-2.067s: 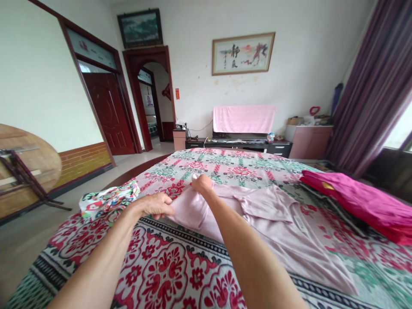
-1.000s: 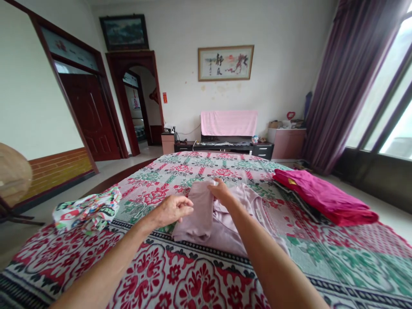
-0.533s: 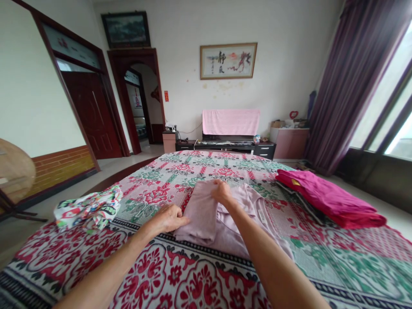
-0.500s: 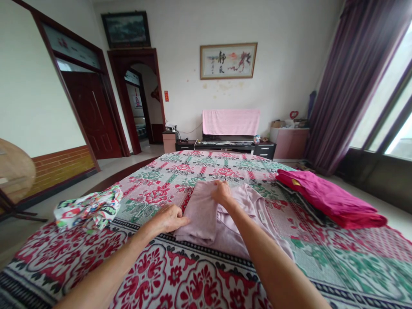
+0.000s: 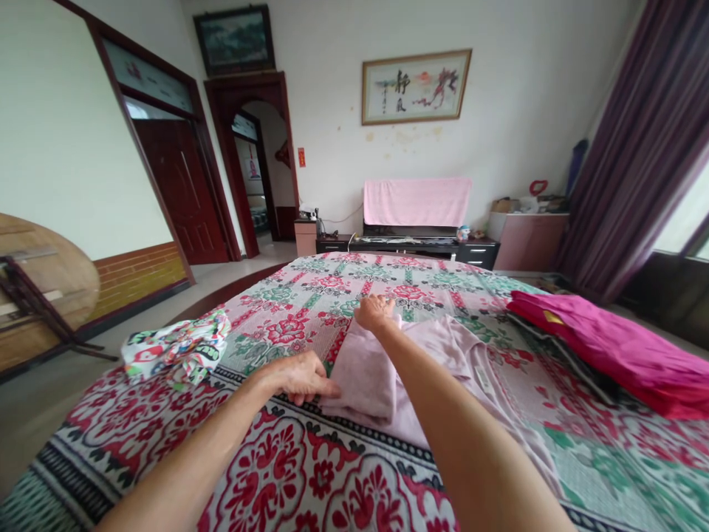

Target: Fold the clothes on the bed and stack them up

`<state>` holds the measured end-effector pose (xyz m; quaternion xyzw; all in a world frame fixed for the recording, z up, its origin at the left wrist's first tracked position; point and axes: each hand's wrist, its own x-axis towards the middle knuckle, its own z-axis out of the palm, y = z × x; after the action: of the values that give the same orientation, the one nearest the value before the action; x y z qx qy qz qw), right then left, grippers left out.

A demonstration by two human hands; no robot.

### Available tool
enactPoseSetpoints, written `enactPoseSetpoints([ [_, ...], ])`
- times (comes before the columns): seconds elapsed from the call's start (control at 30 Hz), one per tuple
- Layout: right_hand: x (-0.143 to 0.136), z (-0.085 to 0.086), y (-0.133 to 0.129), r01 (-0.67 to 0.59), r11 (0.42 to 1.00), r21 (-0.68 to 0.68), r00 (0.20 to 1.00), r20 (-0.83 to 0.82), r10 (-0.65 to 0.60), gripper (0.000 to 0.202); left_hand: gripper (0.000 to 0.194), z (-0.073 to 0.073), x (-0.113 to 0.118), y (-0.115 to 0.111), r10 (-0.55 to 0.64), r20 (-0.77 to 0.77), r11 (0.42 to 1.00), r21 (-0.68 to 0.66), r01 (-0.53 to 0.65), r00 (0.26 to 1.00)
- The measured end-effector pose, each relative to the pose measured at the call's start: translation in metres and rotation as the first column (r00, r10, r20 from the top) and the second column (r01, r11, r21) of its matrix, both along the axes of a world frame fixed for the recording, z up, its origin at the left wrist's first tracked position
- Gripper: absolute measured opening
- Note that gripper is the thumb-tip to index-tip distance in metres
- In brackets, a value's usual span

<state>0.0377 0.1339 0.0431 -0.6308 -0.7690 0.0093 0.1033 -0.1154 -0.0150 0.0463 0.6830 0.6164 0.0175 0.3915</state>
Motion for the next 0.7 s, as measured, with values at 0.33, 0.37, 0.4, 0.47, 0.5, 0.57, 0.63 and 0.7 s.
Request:
enactPoseSetpoints([
  [0.33,0.014,-0.036,0.013,0.060,0.998,0.021,0.978,-0.201,-0.055,0.033,0.029,-0.003,0.004,-0.002,-0.032,-0.044,0.999,0.025,0.033,0.999],
  [0.37,0.015,-0.033,0.012,0.067,0.997,0.045,0.977,-0.204,-0.056,0.034,0.031,-0.003,0.004,-0.002,-0.034,-0.051,0.999,0.024,0.036,0.998],
  [0.4,0.014,-0.029,0.010,0.075,0.994,0.081,0.978,-0.201,-0.058,0.035,0.033,-0.002,0.003,-0.002,-0.036,-0.059,0.999,0.023,0.037,0.998],
  [0.47,0.011,-0.018,0.005,0.092,0.986,0.140,0.982,-0.177,-0.066,0.036,0.040,-0.002,0.002,-0.001,-0.038,-0.071,0.999,0.023,0.040,0.997],
  [0.5,0.008,-0.013,0.003,0.094,0.986,0.140,0.985,-0.159,-0.072,0.036,0.042,-0.001,0.002,-0.001,-0.036,-0.072,0.999,0.024,0.038,0.997],
  [0.57,0.001,-0.006,-0.002,0.096,0.993,0.071,0.988,-0.127,-0.086,0.042,0.043,-0.001,0.003,-0.002,-0.027,-0.073,0.999,0.025,0.029,0.997],
  [0.63,-0.006,-0.005,-0.004,0.099,0.995,-0.026,0.988,-0.119,-0.101,0.052,0.041,-0.001,0.005,-0.004,-0.019,-0.081,0.999,0.027,0.021,0.997],
  [0.7,-0.013,-0.010,-0.005,0.092,0.993,-0.078,0.984,-0.145,-0.103,0.058,0.038,-0.001,0.007,-0.005,-0.013,-0.093,0.999,0.035,0.017,0.996],
])
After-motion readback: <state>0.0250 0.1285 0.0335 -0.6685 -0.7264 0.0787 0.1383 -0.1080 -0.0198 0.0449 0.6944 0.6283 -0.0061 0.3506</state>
